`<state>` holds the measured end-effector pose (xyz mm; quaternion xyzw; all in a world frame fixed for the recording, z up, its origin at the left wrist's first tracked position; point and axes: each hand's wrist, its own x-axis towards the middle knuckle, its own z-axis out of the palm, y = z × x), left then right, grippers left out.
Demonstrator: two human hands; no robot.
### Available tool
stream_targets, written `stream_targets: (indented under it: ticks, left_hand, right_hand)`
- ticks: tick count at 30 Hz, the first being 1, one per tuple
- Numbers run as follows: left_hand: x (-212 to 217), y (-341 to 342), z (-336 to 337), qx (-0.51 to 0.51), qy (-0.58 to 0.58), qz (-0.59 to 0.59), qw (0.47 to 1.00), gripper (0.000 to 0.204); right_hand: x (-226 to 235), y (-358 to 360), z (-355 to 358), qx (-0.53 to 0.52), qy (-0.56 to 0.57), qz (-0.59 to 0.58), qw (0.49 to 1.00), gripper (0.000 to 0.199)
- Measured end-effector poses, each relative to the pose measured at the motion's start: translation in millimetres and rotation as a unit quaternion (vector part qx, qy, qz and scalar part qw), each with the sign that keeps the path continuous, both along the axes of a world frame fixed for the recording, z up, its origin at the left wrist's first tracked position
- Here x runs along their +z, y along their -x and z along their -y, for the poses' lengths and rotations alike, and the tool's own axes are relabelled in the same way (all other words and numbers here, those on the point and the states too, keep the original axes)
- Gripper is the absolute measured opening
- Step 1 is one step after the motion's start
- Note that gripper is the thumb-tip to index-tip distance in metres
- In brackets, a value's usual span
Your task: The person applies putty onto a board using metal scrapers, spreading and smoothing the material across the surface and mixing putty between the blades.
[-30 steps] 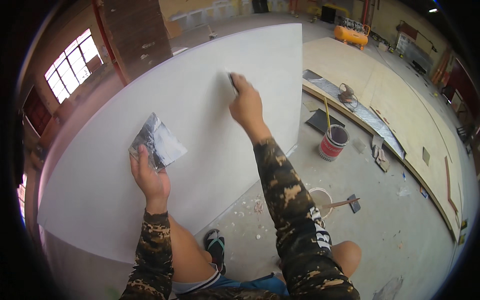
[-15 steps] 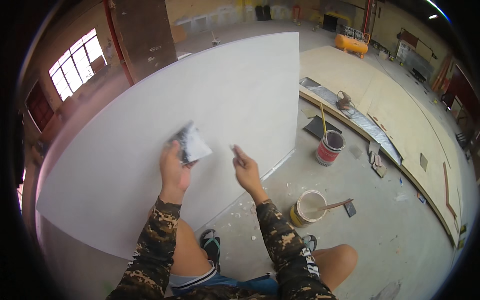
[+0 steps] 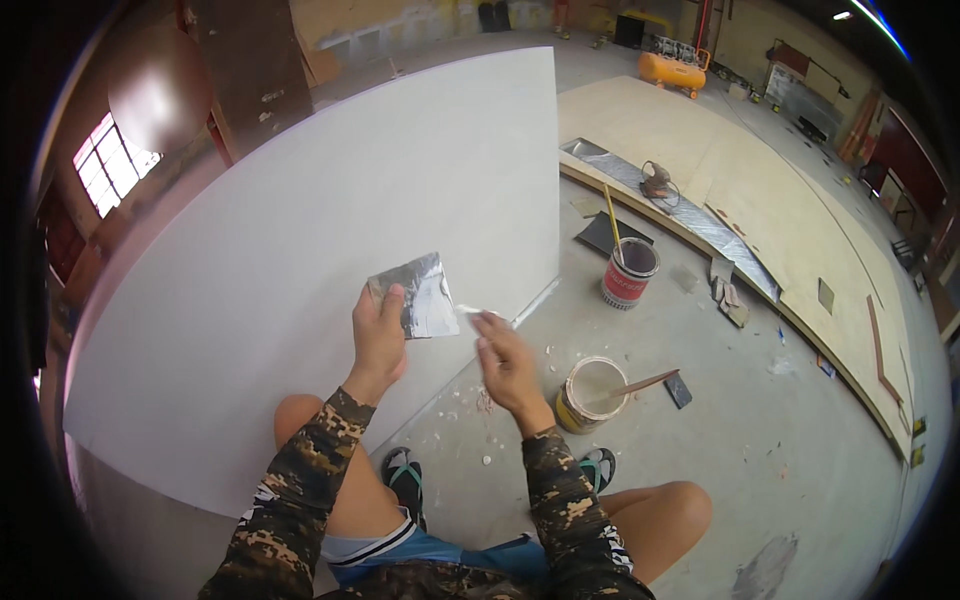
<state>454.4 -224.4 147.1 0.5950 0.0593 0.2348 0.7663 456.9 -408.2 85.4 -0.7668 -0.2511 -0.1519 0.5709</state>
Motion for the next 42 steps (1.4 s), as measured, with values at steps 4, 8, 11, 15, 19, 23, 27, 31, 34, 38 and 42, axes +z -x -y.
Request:
stream_targets:
  ticks: [4,8,11,15,19,23,27,31,34,38,42]
  left_hand:
    - [7.7,0.3,-8.1,0.049,-0.193,0.043,0.979,0.021]
    - [12.2,2.0,1.0,0.104,-0.267,0.063,0.956,0.023]
    - [17.2,4.3,6.6,0.104,-0.289,0.080,0.948,0.023]
    - [20.9,6.1,13.4,0.102,-0.306,0.103,0.941,0.021]
    - [23.0,8.6,11.8,0.057,-0.359,0.113,0.925,0.019]
    - [22.8,17.2,12.1,-0.019,-0.411,0.071,0.909,0.018]
    - [16.3,20.8,15.8,-0.063,-0.428,0.053,0.900,0.019]
    - [13.7,18.9,5.2,-0.163,-0.425,0.058,0.888,0.020]
    - [14.3,15.4,-0.5,-0.184,0.006,-0.096,0.978,0.035]
    - [-12.7,2.3,-16.2,-0.187,0.163,-0.134,0.959,0.039]
    - [-13.5,6.4,7.6,-0.183,0.118,-0.130,0.967,0.030]
  right_hand:
    - [24.1,11.5,18.5,-0.036,-0.015,-0.015,0.999,0.030]
    - [54.8,44.1,-7.9,-0.084,0.127,0.121,0.981,0.034]
    - [48.5,55.0,-17.2,-0.138,0.165,0.150,0.965,0.036]
    - [36.4,54.7,-21.4,-0.171,0.188,0.164,0.953,0.036]
    - [23.7,54.2,-24.7,-0.187,0.191,0.169,0.949,0.037]
    - [17.3,48.0,-18.8,-0.188,0.183,0.154,0.953,0.038]
    - [8.2,26.4,-3.4,-0.211,0.156,0.166,0.951,0.038]
    - [3.1,-3.3,48.8,-0.246,-0.036,0.032,0.968,0.028]
    - [4.2,-1.0,57.3,-0.169,-0.256,-0.190,0.933,0.027]
    - [2.7,8.7,29.4,-0.004,-0.500,-0.300,0.812,0.035]
    - [3.8,18.3,-6.8,0.054,-0.513,-0.360,0.777,0.041]
